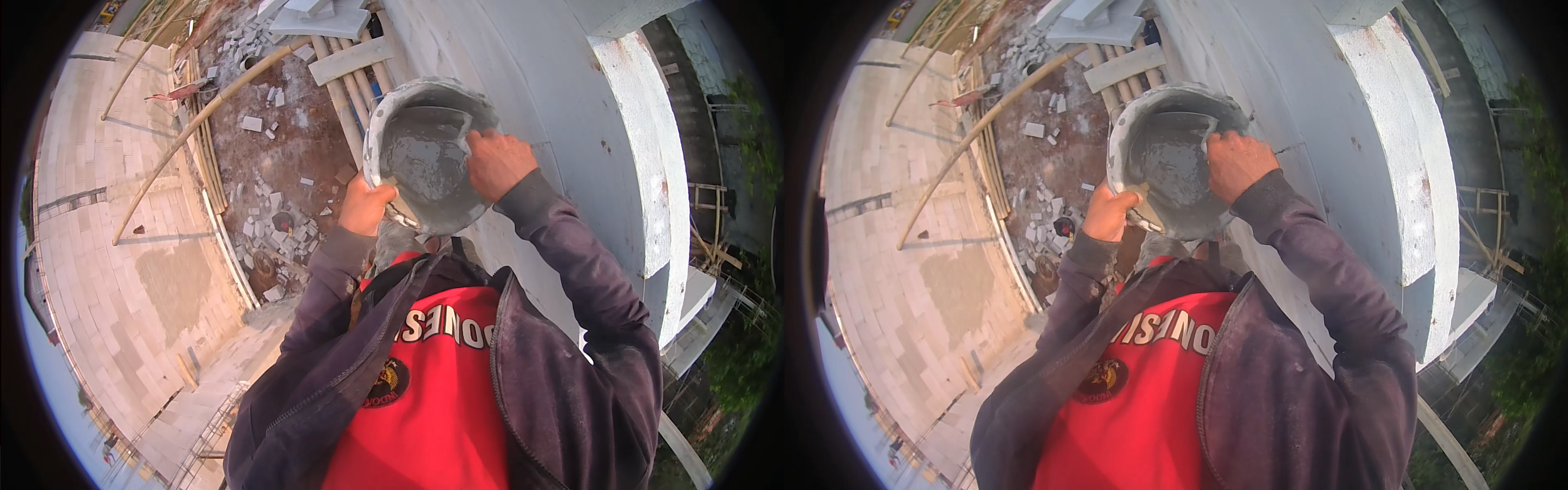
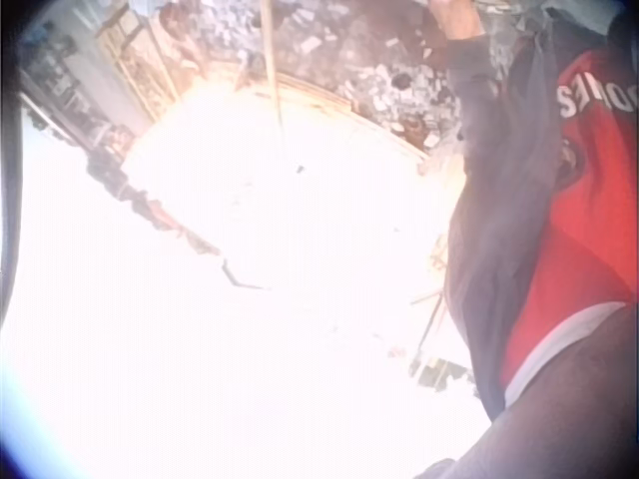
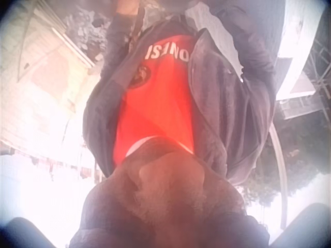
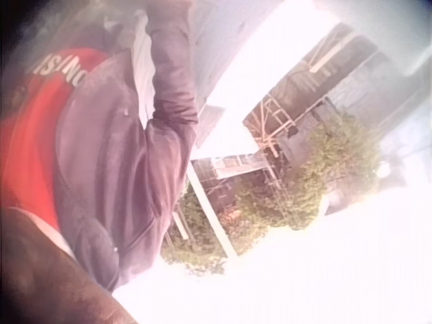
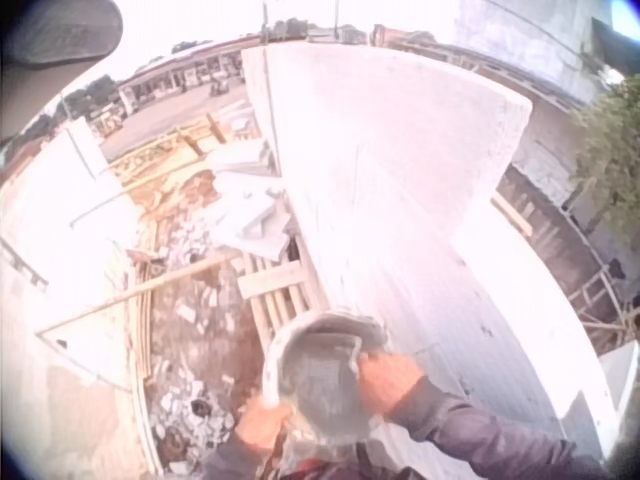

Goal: The person cuts a white aerated concrete block with a hand saw, then applies mortar to the block and the wall using a trowel. The person places the block onto the wall and taps it into position with a hammer.

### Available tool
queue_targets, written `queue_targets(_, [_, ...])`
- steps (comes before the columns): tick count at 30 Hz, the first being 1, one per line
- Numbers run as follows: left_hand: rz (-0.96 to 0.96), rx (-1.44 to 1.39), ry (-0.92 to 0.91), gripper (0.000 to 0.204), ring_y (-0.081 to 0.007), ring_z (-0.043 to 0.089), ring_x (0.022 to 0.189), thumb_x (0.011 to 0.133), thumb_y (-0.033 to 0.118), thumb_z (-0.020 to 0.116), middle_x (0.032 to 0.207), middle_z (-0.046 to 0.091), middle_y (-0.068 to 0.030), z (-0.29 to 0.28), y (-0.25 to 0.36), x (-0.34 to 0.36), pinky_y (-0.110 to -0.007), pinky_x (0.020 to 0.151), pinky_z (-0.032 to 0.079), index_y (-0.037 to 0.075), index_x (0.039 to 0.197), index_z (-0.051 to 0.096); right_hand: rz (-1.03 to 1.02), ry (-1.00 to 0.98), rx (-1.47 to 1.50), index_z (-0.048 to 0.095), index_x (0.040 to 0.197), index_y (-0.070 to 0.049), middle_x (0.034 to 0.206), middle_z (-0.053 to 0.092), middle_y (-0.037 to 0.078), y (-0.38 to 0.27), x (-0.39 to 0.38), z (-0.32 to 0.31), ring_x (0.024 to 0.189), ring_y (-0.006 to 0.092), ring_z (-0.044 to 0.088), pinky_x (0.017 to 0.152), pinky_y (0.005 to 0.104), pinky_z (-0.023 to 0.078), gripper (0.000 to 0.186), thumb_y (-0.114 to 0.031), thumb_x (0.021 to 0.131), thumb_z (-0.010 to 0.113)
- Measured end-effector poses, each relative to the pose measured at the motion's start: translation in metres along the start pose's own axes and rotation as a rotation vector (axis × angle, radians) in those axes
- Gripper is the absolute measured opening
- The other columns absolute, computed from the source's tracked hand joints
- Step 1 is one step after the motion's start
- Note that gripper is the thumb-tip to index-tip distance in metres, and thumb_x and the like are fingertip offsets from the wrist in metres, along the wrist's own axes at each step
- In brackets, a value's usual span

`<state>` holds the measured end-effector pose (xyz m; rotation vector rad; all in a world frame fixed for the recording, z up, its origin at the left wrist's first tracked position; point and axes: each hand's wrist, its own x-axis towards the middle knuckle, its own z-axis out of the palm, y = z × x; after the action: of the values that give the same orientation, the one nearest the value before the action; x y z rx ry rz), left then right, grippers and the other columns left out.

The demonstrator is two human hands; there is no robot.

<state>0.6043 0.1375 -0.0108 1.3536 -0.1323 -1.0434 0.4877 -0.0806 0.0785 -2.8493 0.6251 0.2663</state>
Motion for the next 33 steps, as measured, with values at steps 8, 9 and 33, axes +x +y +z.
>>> queue_targets(8, [0.02, 0.056, 0.021, 0.055, -0.0084, 0.05, 0.078, 0.077, -0.005, 0.057, 0.093, 0.056, 0.0009, 0.015, 0.012, 0.001, -0.025, 0.07, 0.043, -0.004, 0.133, 0.053, 0.152, -0.517, 0.375, 0.067, 0.076, 0.004, 0.073, 0.068, 0.016, 0.028, 0.041, 0.024, 0.065, 0.0316, 0.067, 0.066, 0.0433, 0.053, 0.027, -0.022, 0.081, 0.067])
queue_targets(9, [0.025, 0.074, 0.03, 0.056, -0.0088, 0.05, 0.079, 0.077, -0.005, 0.057, 0.092, 0.056, 0.0008, 0.013, 0.005, 0.002, -0.025, 0.07, 0.043, -0.004, 0.134, 0.053, 0.174, -0.664, 0.467, 0.068, 0.077, 0.005, 0.071, 0.068, 0.015, 0.034, 0.041, 0.02, 0.063, 0.0294, 0.066, 0.066, 0.0428, 0.052, 0.029, -0.024, 0.08, 0.068])
queue_targets(33, [-0.019, -0.186, 0.155, 0.031, -0.0105, 0.058, 0.068, 0.08, 0.002, 0.059, 0.081, 0.058, -0.0009, 0.003, -0.025, -0.008, -0.027, 0.054, 0.046, 0.001, 0.111, 0.058, 0.116, -0.348, 0.511, 0.069, 0.101, 0.009, 0.083, 0.069, 0.023, 0.023, 0.003, 0.038, 0.068, 0.0337, 0.068, 0.065, 0.0409, 0.054, 0.042, -0.031, 0.086, 0.068])
